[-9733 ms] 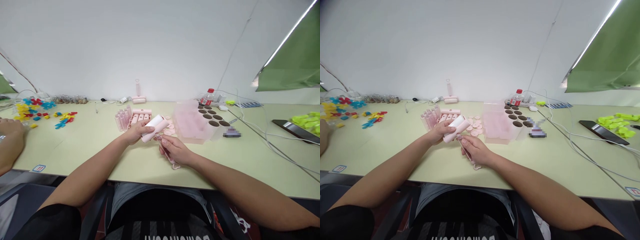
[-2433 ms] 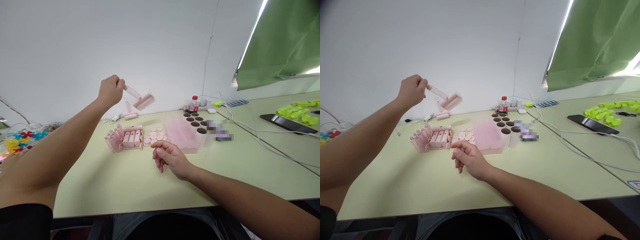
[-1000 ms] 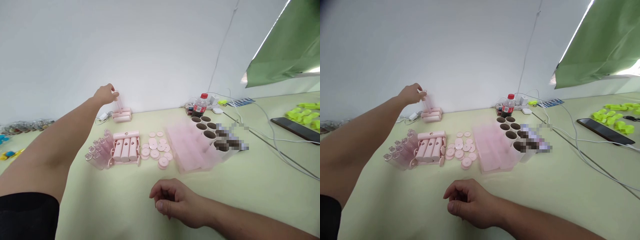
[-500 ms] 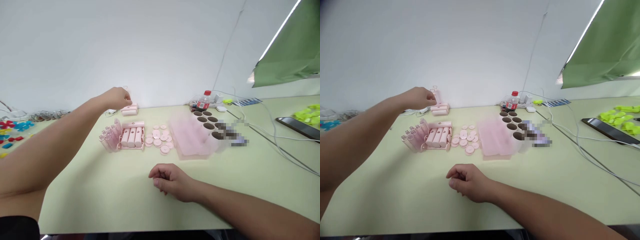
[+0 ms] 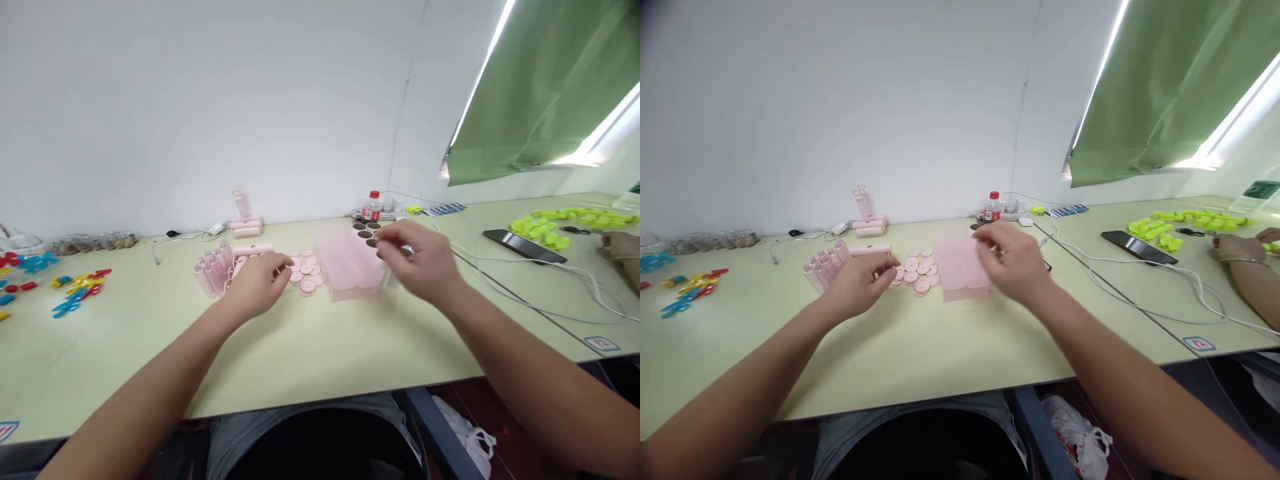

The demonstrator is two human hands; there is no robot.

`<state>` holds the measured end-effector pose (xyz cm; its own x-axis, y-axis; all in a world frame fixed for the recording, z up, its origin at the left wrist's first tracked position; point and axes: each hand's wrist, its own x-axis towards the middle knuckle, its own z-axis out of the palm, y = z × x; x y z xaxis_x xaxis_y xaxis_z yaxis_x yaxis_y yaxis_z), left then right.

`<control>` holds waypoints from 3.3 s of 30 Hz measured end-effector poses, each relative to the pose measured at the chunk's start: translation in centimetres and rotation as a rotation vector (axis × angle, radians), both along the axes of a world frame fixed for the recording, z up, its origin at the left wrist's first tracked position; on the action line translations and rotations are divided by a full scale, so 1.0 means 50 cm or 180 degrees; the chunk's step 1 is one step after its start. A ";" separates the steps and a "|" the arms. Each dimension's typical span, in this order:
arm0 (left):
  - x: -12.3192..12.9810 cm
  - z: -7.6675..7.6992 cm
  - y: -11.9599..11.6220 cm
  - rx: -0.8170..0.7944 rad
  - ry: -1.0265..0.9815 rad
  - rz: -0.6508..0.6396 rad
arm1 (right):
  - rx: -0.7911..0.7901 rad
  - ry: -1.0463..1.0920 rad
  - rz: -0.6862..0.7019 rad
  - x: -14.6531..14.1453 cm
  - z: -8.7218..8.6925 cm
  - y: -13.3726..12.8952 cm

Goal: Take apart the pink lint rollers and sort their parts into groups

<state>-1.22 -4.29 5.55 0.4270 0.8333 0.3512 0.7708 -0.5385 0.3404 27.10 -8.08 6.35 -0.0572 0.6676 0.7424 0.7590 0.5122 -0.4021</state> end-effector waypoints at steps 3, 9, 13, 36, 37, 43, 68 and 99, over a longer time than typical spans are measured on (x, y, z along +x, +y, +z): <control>0.004 -0.063 0.011 -0.0130 0.0312 -0.0030 | -0.0448 -0.0113 -0.0979 0.097 -0.033 0.027; 0.043 -0.132 0.015 -0.0272 0.0934 -0.0265 | -0.1366 0.0194 -0.1301 0.140 -0.120 0.046; 0.051 -0.150 0.027 -0.0228 0.0895 -0.0254 | -0.1598 0.0526 -0.1509 0.124 -0.146 0.051; 0.052 -0.181 0.046 0.0175 0.0898 -0.0307 | 0.0922 0.0284 0.1683 -0.151 -0.026 0.016; 0.051 -0.180 0.040 0.0195 0.0803 -0.0314 | 0.0883 0.0311 0.1766 -0.168 -0.038 0.021; 0.044 -0.179 0.024 -0.0126 0.0511 -0.0348 | 0.0477 0.0795 0.1911 -0.194 -0.142 0.044; 0.009 -0.143 0.029 -0.0211 -0.0086 -0.0085 | -0.0227 0.0938 0.2276 -0.191 -0.157 0.037; -0.002 -0.137 0.031 -0.0749 -0.3040 -0.1098 | -0.1221 0.0369 0.2363 -0.198 -0.160 0.052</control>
<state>-1.35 -2.72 -1.28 0.2849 0.8099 0.5127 -0.0577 -0.5194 0.8526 17.19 -5.48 -1.64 -0.5182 0.6939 0.5001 0.2223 0.6738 -0.7046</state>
